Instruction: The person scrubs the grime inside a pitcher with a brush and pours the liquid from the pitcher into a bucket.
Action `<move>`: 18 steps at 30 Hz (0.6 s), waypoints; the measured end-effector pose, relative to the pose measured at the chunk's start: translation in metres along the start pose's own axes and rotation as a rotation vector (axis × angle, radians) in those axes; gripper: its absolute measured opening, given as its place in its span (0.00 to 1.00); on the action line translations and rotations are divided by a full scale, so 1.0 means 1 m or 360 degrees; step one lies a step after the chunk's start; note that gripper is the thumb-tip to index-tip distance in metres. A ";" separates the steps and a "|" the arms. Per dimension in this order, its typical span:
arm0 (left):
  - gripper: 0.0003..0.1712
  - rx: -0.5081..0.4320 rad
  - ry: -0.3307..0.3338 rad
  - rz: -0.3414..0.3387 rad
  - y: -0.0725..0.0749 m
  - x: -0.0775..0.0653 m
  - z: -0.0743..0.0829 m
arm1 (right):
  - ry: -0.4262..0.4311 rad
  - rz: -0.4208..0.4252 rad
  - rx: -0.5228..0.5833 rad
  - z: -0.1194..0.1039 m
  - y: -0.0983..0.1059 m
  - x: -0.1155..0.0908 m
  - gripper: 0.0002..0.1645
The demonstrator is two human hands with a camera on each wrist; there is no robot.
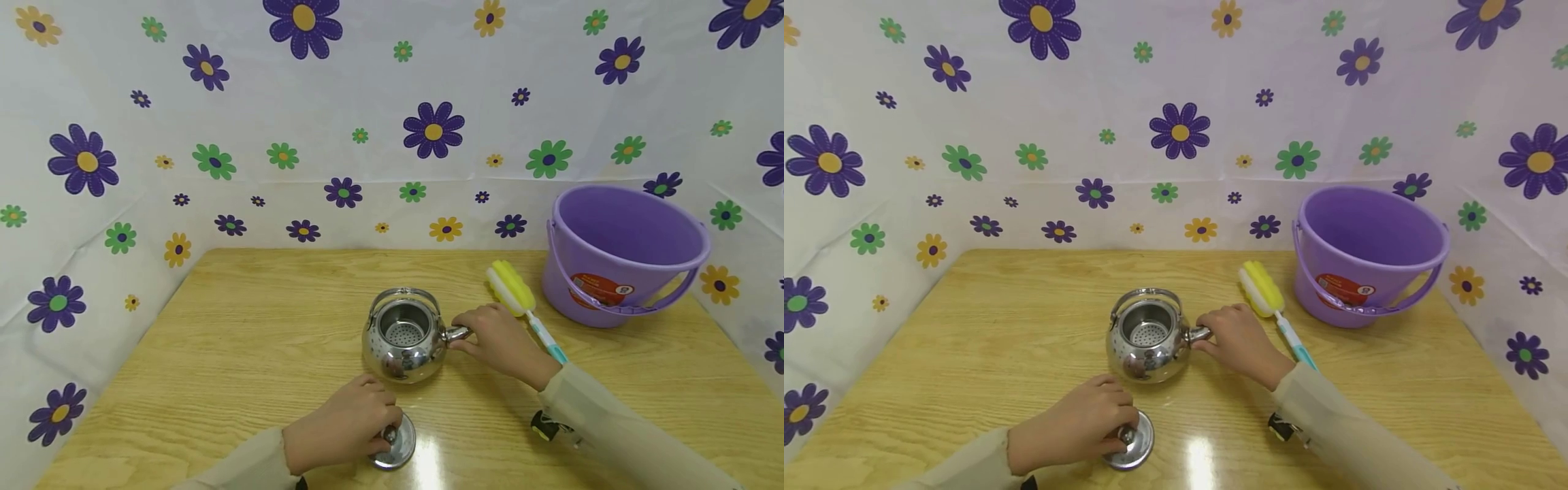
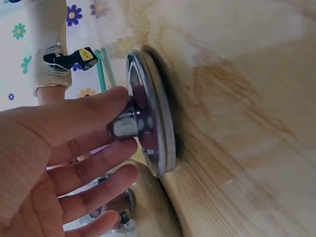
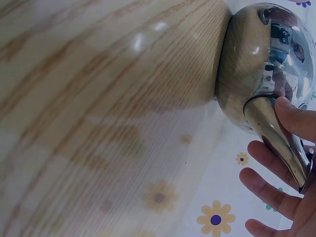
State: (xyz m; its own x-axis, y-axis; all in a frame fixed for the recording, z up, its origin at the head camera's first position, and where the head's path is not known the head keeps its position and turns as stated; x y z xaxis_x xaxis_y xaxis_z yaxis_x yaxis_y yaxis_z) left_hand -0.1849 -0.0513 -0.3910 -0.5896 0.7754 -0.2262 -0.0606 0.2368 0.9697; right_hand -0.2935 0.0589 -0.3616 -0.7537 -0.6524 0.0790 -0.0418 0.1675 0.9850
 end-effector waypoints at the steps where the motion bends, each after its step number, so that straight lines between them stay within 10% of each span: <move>1: 0.12 -0.0008 0.0000 -0.0010 0.000 0.000 0.000 | 0.0000 -0.0001 0.0001 0.000 0.000 0.000 0.21; 18: 0.22 -0.0231 0.0115 0.0101 0.014 -0.013 -0.027 | 0.0020 0.0058 -0.0021 -0.001 0.002 -0.002 0.22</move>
State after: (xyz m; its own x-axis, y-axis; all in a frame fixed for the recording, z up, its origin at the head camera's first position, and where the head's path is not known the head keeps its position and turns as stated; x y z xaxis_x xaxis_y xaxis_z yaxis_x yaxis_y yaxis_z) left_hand -0.1998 -0.0742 -0.3720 -0.6521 0.7406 -0.1617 -0.1339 0.0974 0.9862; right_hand -0.2915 0.0604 -0.3595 -0.7465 -0.6551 0.1168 -0.0057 0.1818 0.9833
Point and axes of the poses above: each hand's wrist, its own x-axis towards the middle knuckle, its own y-axis out of the back of the hand, z = x × y, the point moved 10 cm from there along x, towards the middle knuckle, and after that the axes turned 12 degrees about -z, right-handed, at the moved point
